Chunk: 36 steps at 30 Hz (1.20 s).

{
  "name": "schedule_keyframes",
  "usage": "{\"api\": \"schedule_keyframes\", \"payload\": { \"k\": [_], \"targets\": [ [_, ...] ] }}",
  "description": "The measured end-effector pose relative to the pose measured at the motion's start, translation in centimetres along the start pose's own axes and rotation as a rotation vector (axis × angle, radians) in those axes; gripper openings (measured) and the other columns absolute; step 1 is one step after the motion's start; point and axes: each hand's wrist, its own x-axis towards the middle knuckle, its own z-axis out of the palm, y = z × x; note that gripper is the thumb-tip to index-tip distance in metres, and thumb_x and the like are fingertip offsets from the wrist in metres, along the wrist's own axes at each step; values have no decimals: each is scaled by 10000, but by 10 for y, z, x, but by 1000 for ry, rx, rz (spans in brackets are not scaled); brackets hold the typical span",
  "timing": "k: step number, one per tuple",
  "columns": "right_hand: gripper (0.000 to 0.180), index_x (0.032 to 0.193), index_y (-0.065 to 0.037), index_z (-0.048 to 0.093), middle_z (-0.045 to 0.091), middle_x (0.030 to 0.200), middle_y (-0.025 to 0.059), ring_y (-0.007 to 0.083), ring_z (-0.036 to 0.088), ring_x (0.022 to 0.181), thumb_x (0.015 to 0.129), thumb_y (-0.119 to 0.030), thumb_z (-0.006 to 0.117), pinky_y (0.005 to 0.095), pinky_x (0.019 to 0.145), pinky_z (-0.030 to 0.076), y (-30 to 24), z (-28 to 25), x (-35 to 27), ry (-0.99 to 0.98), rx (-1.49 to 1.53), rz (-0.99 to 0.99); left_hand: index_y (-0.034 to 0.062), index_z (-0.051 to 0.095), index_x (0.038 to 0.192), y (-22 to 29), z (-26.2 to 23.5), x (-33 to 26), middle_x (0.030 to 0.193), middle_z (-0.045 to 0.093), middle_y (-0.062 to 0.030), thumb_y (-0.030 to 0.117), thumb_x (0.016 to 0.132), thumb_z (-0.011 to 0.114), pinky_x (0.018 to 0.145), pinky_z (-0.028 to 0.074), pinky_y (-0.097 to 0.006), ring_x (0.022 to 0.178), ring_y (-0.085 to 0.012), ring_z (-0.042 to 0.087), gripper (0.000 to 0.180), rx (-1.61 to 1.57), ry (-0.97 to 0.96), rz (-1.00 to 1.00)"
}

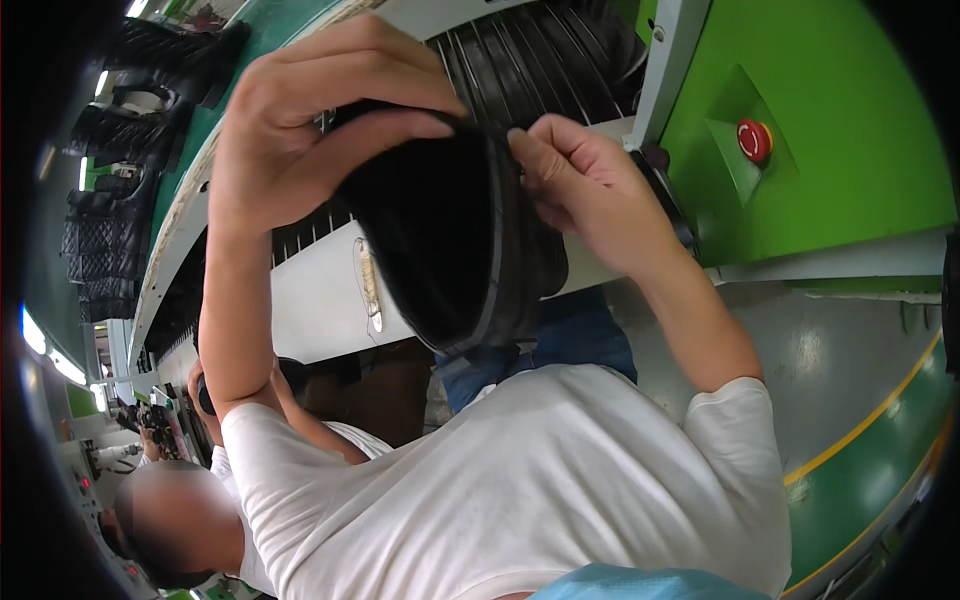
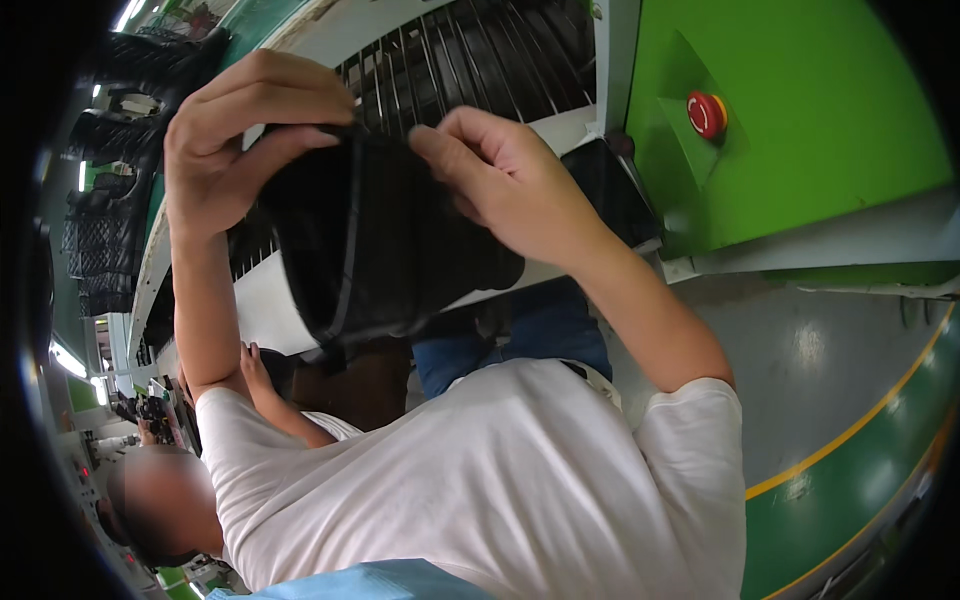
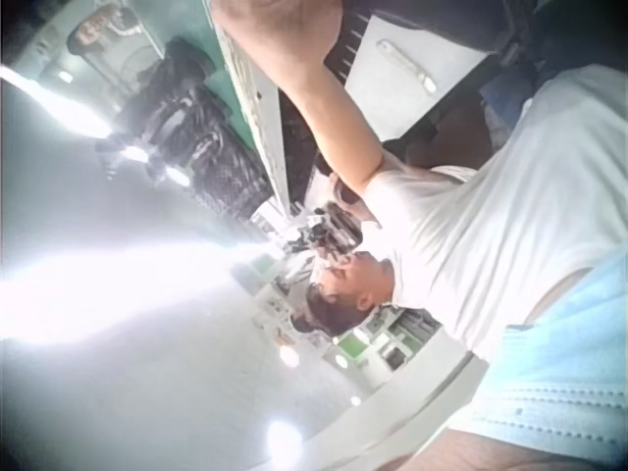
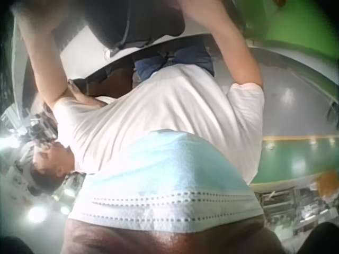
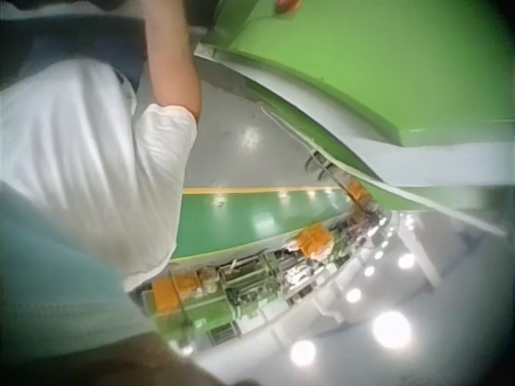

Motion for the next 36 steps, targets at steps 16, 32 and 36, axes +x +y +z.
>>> {"api": "schedule_keyframes", "payload": {
  "k": [16,32,36],
  "targets": [
    [545,1331,13,771,822,1160,99,187,776,1044,1156,-494,675,342,957,612,222,-132,42,320,353,322,-19,764,987,23,79,-12,1060,756,-160,23,926,811,809,628,-429,989,-324,767,88,-289,401,-203],
    [701,1583,52,513,685,1390,158,213,699,1250,1019,-327,688,353,1069,575,121,-14,-32,108,-25,-6,48,676,1518,10,198,-56,1475,744,-152,235,817,1050,1172,563,-410,1361,-282,723,817,-261,914,-482],
    [962,1647,38,443,628,1482,171,251,671,1321,961,-567,740,388,1119,557,136,-14,-50,79,-83,-131,25,745,1409,22,203,-59,1307,845,-128,121,861,1003,1117,605,-384,1234,-237,797,613,-651,849,-452]
  ]
}}
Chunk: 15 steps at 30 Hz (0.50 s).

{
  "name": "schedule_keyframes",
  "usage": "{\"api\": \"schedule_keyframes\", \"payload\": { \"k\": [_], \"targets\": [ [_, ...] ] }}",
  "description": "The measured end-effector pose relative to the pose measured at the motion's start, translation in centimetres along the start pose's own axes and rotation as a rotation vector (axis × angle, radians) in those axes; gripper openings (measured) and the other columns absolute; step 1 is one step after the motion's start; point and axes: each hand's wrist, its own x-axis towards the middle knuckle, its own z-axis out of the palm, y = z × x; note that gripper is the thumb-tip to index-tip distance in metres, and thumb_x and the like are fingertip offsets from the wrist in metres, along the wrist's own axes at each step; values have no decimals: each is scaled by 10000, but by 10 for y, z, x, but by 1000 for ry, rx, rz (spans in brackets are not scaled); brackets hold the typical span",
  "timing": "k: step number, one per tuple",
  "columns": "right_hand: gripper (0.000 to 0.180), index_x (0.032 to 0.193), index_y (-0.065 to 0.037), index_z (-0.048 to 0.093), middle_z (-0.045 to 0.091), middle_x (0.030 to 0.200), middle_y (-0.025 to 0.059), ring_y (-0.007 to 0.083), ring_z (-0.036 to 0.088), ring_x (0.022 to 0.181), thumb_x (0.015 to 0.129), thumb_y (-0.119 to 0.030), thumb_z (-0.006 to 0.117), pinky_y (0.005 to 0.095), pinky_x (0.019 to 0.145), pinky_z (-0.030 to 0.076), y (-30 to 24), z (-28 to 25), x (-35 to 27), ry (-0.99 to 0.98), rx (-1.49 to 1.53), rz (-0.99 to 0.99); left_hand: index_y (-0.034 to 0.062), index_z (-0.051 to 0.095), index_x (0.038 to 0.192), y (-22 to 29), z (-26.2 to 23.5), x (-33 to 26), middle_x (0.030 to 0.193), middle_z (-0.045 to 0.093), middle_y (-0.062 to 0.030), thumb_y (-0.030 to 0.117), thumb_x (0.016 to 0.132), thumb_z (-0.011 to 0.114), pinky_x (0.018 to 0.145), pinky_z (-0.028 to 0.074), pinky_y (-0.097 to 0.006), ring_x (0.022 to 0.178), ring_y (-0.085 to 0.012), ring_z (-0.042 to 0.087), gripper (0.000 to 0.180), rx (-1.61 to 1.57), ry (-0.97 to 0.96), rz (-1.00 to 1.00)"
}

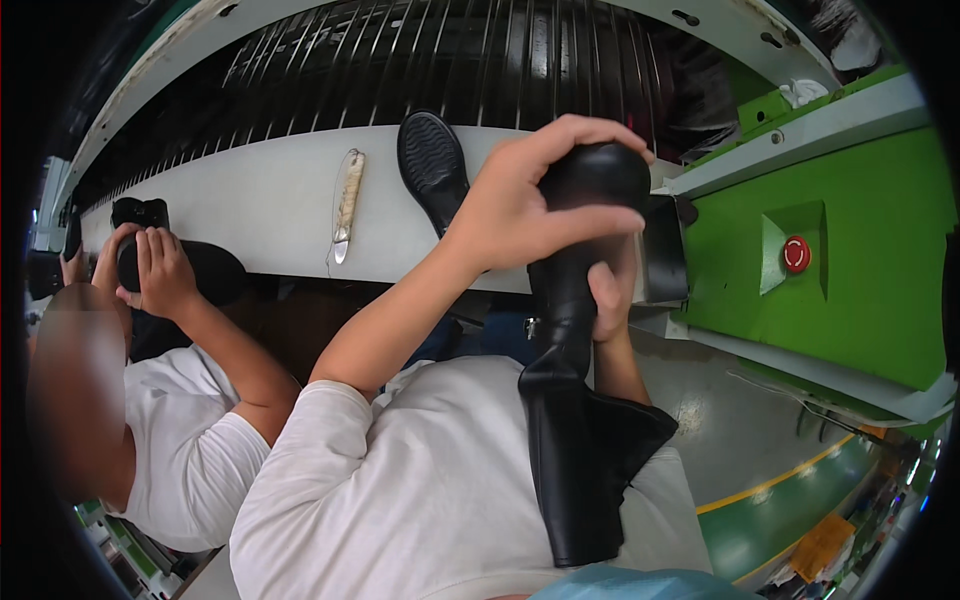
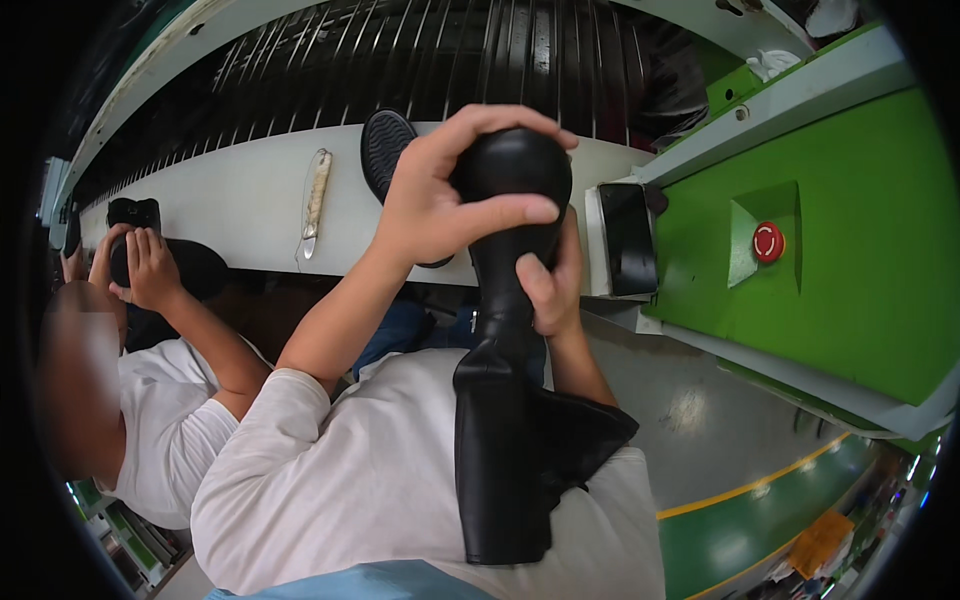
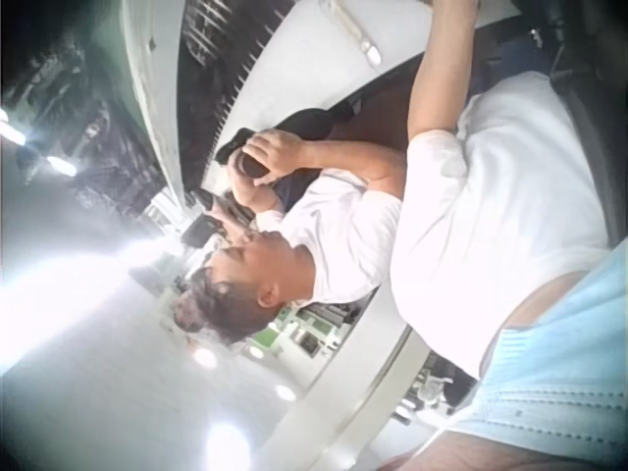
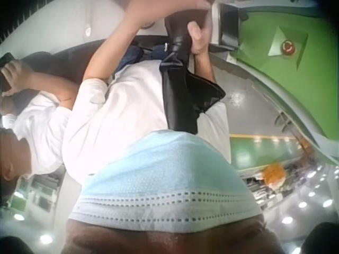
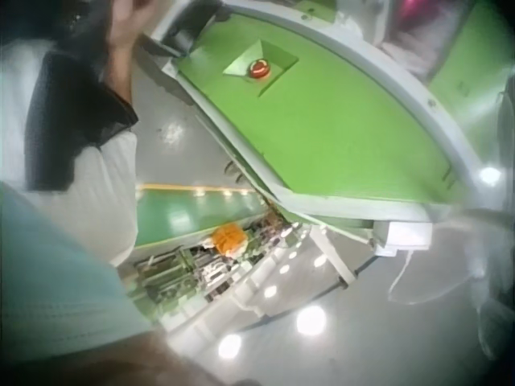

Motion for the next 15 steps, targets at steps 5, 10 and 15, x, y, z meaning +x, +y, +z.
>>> {"api": "schedule_keyframes", "payload": {
  "k": [5,10,15],
  "targets": [
    [1133,1597,61,511,670,1434,158,235,703,1281,903,-796,770,388,1063,584,31,-14,-24,-24,116,74,-5,758,1393,2,0,-7,1328,846,-172,101,876,987,1122,613,-396,1245,-275,810,575,-47,-61,16],
    [1222,1521,85,590,725,1337,146,226,750,1172,847,-920,764,372,987,617,34,-14,-14,-50,171,121,-12,711,1516,4,0,-2,1380,818,-211,126,914,961,1171,584,-433,1320,-309,780,667,-80,-96,1],
    [1182,1603,74,520,679,1415,227,315,716,1258,914,-860,745,416,1028,603,55,-31,-12,-151,303,83,-24,612,1630,-40,-53,-6,1632,654,-261,385,1014,878,1321,429,-490,1573,-363,584,786,158,99,-128]
  ]
}}
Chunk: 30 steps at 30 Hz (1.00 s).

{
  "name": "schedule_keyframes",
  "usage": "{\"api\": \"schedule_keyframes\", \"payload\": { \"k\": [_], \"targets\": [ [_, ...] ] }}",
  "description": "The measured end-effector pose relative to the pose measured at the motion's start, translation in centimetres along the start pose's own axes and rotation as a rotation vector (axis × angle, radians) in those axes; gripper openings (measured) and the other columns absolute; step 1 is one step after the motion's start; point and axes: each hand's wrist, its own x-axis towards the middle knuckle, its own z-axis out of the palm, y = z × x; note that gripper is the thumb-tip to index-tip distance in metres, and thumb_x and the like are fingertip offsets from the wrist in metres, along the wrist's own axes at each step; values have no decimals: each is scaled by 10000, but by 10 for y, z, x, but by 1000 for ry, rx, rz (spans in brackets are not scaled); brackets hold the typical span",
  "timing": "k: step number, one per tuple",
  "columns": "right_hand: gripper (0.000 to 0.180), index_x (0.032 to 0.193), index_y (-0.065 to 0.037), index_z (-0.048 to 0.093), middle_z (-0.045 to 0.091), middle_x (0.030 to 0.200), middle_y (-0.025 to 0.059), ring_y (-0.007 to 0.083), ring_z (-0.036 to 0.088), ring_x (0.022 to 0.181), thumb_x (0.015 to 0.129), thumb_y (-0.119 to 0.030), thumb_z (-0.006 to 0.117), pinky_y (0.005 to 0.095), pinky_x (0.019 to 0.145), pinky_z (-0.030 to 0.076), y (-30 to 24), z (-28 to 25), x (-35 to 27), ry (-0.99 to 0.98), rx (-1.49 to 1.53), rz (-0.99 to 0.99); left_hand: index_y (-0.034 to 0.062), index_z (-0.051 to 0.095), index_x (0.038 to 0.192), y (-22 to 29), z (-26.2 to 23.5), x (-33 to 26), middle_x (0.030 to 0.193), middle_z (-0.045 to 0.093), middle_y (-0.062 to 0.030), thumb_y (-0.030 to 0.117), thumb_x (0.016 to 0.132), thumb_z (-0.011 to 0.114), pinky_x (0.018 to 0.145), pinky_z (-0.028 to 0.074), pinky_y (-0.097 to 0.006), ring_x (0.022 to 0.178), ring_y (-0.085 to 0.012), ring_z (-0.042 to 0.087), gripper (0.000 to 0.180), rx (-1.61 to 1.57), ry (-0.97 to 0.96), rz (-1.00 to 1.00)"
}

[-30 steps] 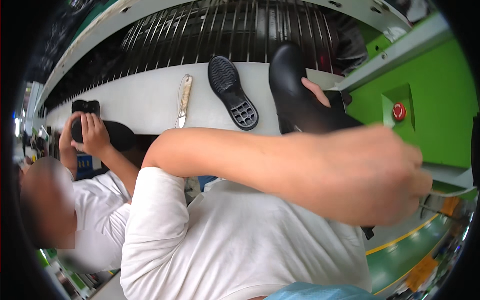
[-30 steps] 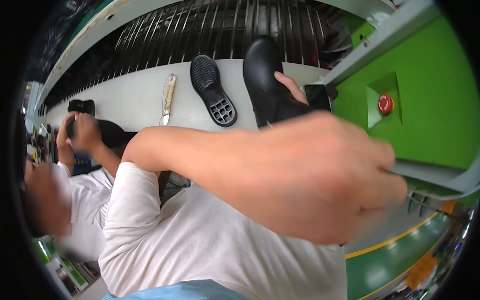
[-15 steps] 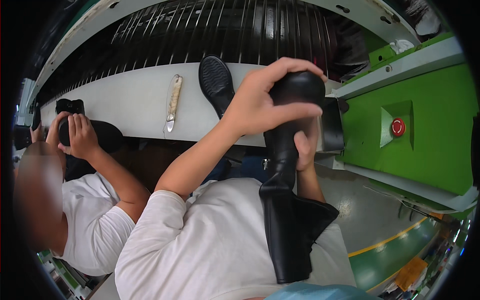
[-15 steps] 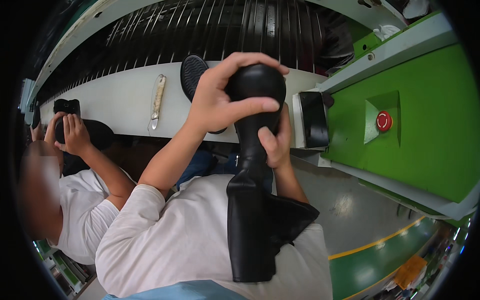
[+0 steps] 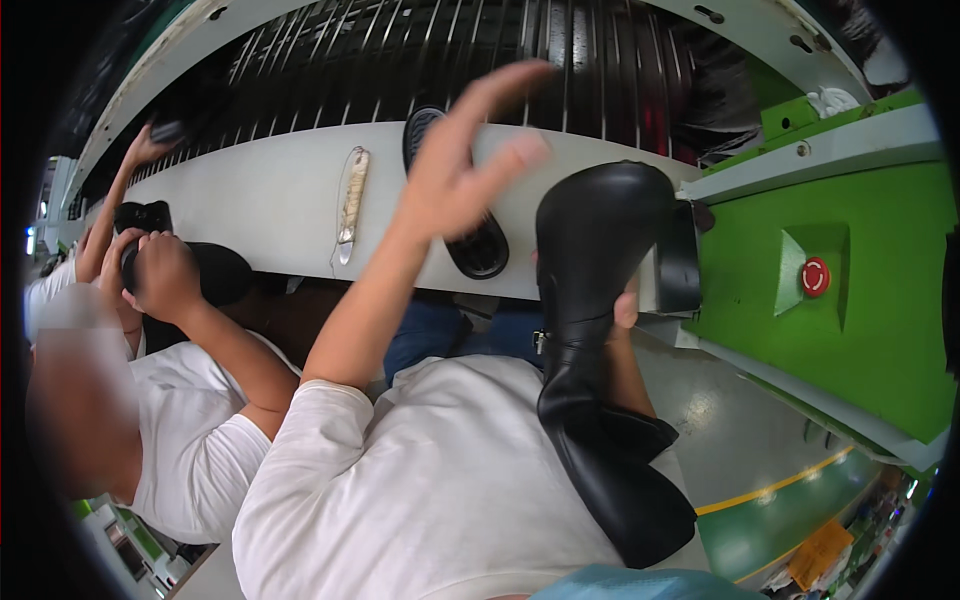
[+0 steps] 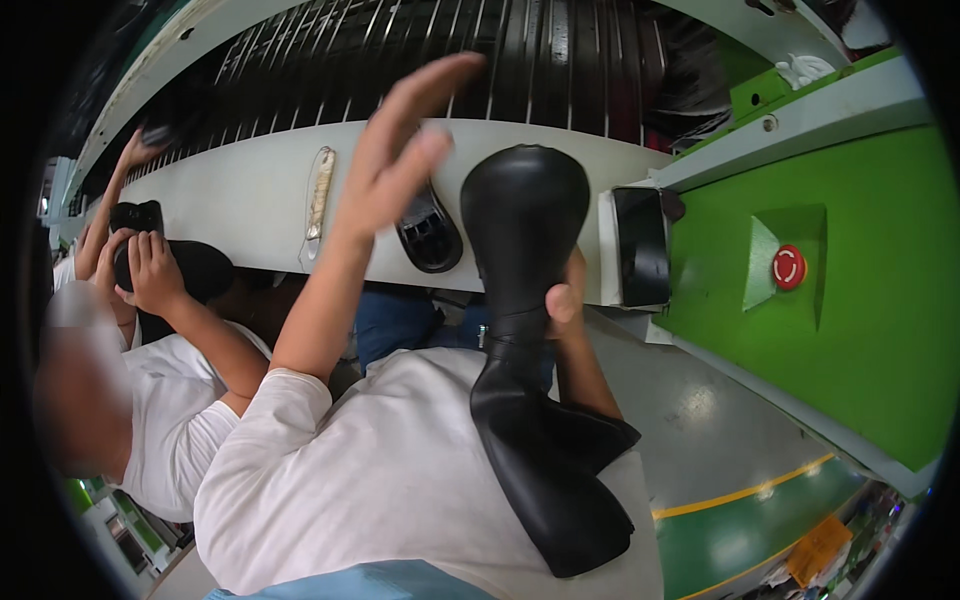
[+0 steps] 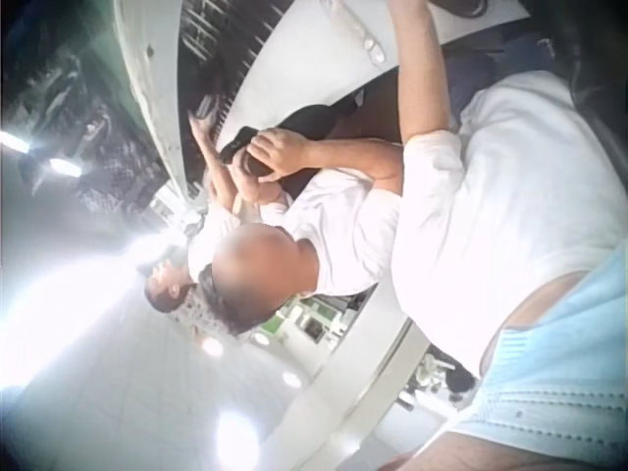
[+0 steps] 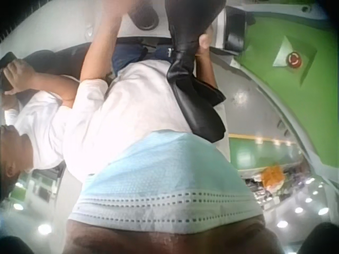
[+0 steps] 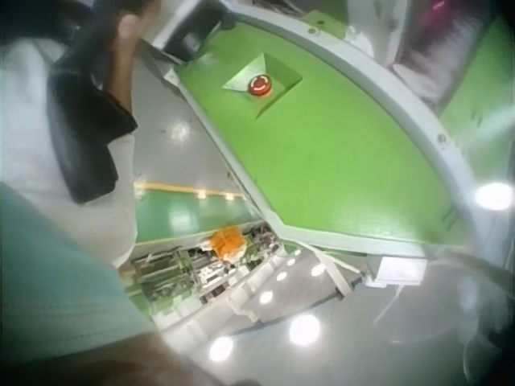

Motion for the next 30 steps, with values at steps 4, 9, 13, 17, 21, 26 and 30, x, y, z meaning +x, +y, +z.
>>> {"api": "schedule_keyframes", "payload": {
  "k": [4,9,13,17,21,26,30],
  "targets": [
    [1211,1622,94,510,664,1424,306,381,691,1267,978,-931,530,463,1047,547,12,-3,4,-64,78,-22,-40,670,1540,-122,-104,-23,1619,661,-274,430,1013,877,1290,449,-464,1635,-402,502,736,1175,48,-163],
    [1186,1597,115,534,696,1401,331,410,715,1243,1017,-912,403,493,1042,566,1,1,23,-14,233,25,-51,667,1476,-160,-126,-33,1602,680,-253,284,1080,844,1303,448,-478,1620,-387,528,547,509,190,-297],
    [1093,1563,124,568,714,1393,353,467,764,1206,1054,-831,413,522,994,640,-25,13,32,204,501,159,-34,667,1417,-70,-71,2,1352,804,-251,142,1144,719,1051,676,-488,1215,-362,820,329,-529,158,-378],
    [1078,1528,115,595,740,1336,335,428,773,1180,1047,-832,410,496,979,642,-40,40,42,162,451,185,-38,661,1456,-16,-50,10,1301,815,-265,108,1149,675,1003,704,-478,1152,-355,838,340,-500,83,-254],
    [1011,1576,128,538,692,1396,353,439,733,1241,1073,-731,360,511,1074,582,-37,61,22,-47,214,142,-43,672,1480,14,-40,1,1319,817,-264,108,1164,646,1036,684,-467,1166,-338,834,351,-418,34,-150],
    [930,1564,120,530,705,1351,310,393,752,1175,1081,-671,451,487,1039,599,-23,79,9,-56,-70,122,-117,645,1503,37,-39,-13,1356,797,-297,310,1151,706,1064,666,-487,1204,-355,826,557,-412,54,-105],
    [960,1542,114,537,736,1273,280,324,779,1064,1047,-709,522,419,884,642,-22,92,14,-74,-157,144,-133,638,1509,37,-38,-26,1389,768,-340,389,939,892,1075,663,-504,1236,-409,815,813,-337,11,3]
  ]
}}
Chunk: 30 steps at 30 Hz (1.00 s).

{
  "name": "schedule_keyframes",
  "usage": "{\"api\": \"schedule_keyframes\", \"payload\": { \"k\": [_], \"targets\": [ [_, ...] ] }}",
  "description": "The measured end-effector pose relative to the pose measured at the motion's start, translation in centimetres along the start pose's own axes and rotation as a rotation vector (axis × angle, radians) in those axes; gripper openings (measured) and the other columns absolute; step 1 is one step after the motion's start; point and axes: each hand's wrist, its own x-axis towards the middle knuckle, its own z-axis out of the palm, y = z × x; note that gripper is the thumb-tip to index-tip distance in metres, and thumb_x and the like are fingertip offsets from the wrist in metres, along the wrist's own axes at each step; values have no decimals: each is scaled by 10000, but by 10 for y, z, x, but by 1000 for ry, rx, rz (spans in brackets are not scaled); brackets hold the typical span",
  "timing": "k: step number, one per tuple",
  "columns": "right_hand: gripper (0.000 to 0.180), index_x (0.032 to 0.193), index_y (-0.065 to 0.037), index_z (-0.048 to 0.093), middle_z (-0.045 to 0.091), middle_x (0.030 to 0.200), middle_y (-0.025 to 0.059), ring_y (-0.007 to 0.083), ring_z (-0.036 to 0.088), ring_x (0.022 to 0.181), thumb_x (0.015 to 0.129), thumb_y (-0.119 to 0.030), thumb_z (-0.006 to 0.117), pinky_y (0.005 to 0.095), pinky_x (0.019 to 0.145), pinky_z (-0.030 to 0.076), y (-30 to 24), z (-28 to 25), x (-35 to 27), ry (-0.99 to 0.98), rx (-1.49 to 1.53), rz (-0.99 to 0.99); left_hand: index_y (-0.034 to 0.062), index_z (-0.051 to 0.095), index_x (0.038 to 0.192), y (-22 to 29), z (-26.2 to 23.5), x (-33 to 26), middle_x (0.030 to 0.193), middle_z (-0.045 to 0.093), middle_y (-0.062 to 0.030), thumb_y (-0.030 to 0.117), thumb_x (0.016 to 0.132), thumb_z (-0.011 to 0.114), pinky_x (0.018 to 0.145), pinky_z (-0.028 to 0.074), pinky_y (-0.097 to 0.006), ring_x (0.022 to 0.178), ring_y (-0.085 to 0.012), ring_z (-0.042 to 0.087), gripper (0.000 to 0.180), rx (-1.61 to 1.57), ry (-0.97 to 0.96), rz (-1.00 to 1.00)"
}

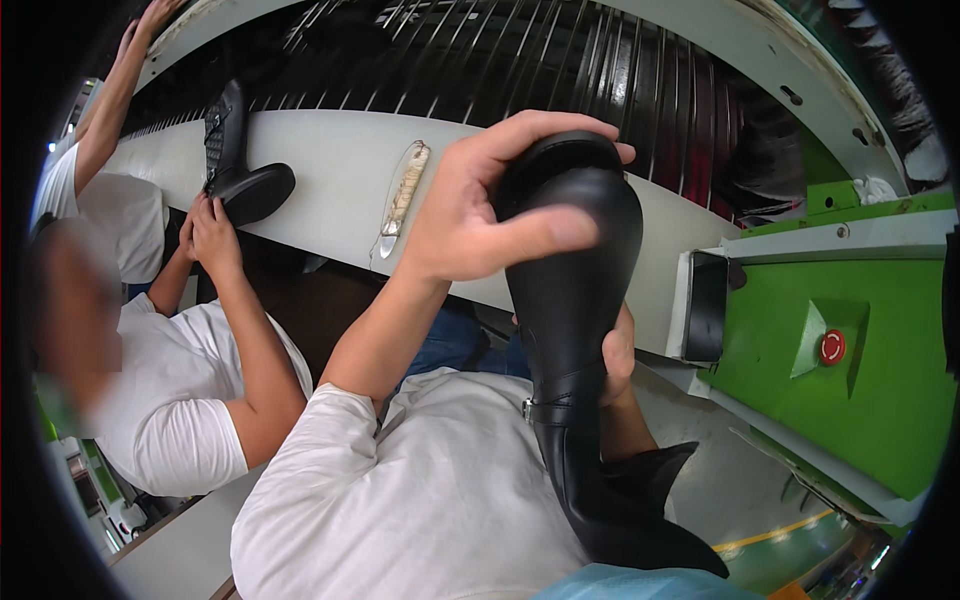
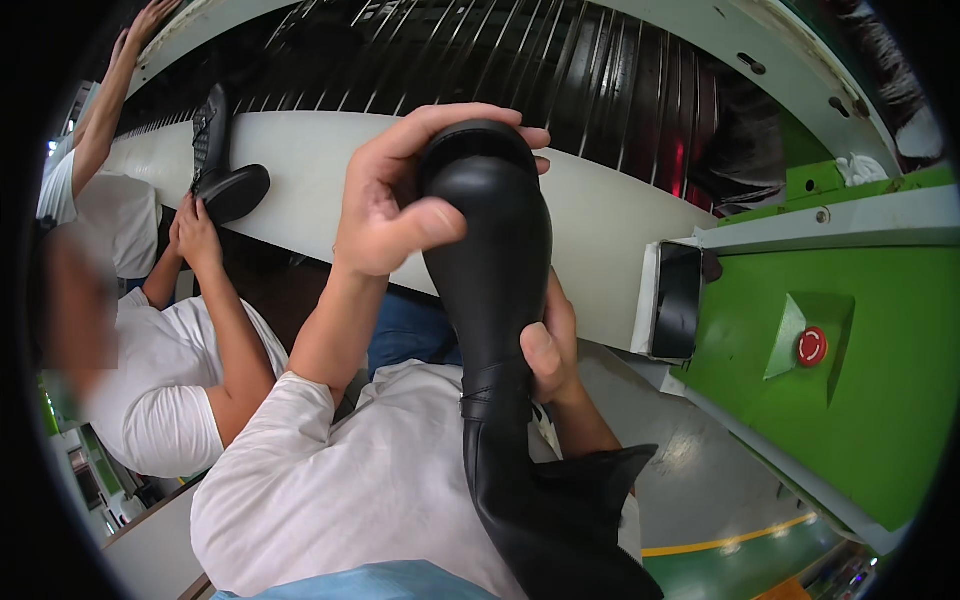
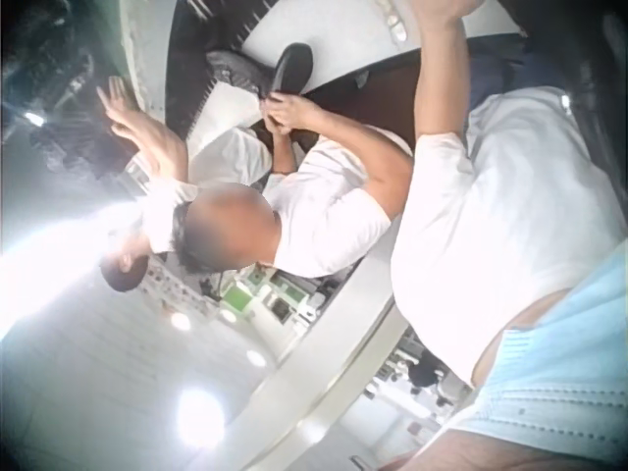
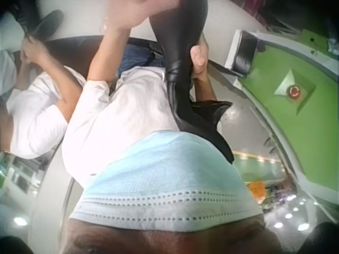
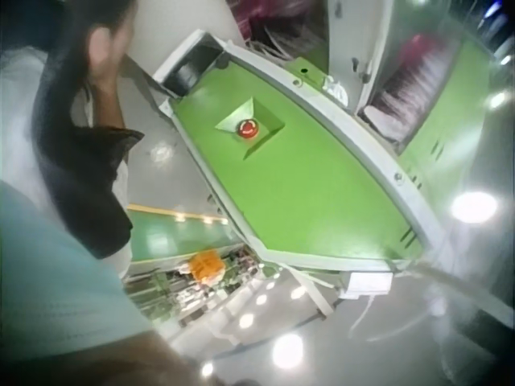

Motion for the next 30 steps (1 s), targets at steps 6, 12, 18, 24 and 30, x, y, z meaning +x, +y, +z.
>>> {"api": "schedule_keyframes", "payload": {
  "k": [6,12,18,24,30],
  "targets": [
    [1024,1516,115,547,757,1192,266,285,785,995,984,-759,569,381,810,643,-5,8,2,14,-44,39,-128,659,1480,4,2,-3,1351,785,-335,212,837,946,1041,679,-505,1206,-409,826,782,68,-2,53],
    [1014,1485,111,575,764,1173,250,274,780,981,985,-771,551,375,807,636,-9,15,2,47,-54,49,-122,689,1439,4,3,-5,1304,808,-315,172,830,944,1022,688,-497,1173,-401,837,722,116,9,99],
    [1006,1449,112,605,772,1150,240,269,781,972,987,-779,547,375,811,637,-12,14,-1,18,-38,91,-117,710,1418,5,5,-7,1282,818,-305,161,852,929,1015,692,-497,1160,-397,839,668,126,15,114],
    [1012,1452,117,605,775,1161,253,270,787,963,991,-781,547,373,794,640,-12,14,-2,13,-26,96,-118,718,1409,3,5,-6,1277,822,-301,150,858,926,1005,695,-495,1145,-391,841,647,129,12,137],
    [1007,1455,122,602,777,1176,261,272,789,964,1010,-779,546,374,797,645,-9,13,-2,2,-15,83,-119,723,1397,4,5,-8,1279,821,-303,136,857,919,1003,696,-496,1141,-392,844,628,130,19,136]
  ]
}}
